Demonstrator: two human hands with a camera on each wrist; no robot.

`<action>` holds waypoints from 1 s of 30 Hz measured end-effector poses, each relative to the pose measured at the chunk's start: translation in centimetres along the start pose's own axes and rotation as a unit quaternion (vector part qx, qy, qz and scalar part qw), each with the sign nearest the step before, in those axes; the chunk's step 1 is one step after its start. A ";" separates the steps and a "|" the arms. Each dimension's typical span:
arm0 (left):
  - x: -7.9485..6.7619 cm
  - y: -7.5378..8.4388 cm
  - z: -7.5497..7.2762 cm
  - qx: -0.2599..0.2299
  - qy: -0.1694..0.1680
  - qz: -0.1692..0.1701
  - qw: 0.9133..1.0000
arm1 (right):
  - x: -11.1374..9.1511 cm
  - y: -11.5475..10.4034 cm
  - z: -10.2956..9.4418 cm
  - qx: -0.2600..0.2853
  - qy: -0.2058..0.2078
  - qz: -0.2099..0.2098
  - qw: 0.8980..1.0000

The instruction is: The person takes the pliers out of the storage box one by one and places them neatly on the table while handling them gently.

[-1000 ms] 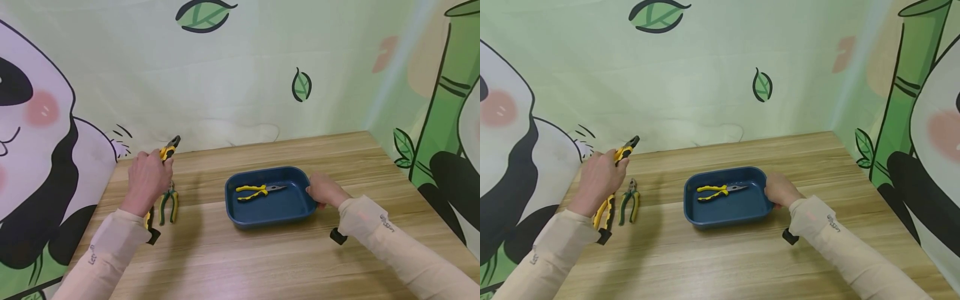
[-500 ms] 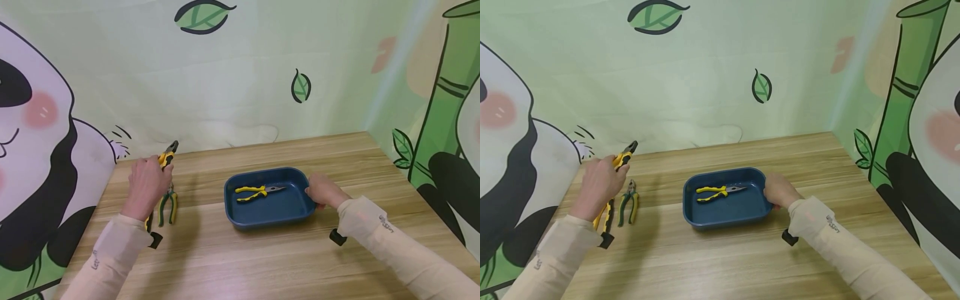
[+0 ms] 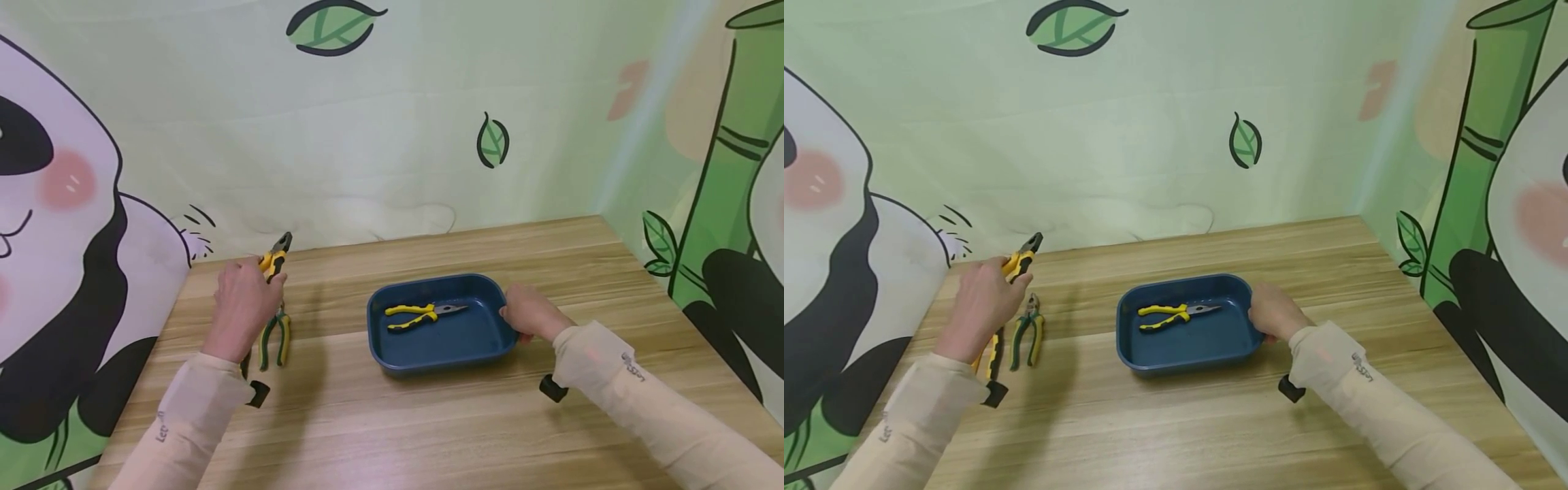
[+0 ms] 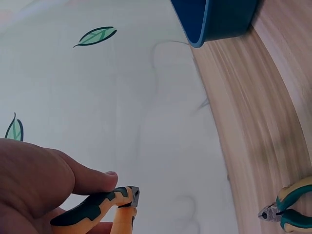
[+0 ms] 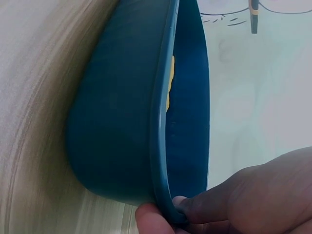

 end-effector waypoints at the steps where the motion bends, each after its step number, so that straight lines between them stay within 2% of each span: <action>1: 0.0 0.0 0.1 -0.002 -0.001 0.000 1.000 | 0.0 0.0 0.0 0.000 0.000 0.000 1.000; 15: 0.1 -0.2 1.7 0.012 -0.034 0.004 0.999 | 0.0 -0.1 0.0 0.010 0.001 -0.005 1.000; 23: 0.2 -0.2 2.7 0.015 -0.031 0.017 0.999 | -0.2 0.1 0.0 0.006 -0.011 0.001 1.000; 30: 0.2 -0.5 3.7 0.026 -0.043 0.008 0.999 | -0.1 0.0 -0.1 0.010 -0.006 0.002 1.000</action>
Point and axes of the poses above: each hand's wrist, its own x-axis towards the middle knuckle, its own z-axis out of the palm, y = z × x, the point moved 6 cm from there along x, towards the middle knuckle, and after that the axes turned 4 degrees about -z, right-handed, at the moved point
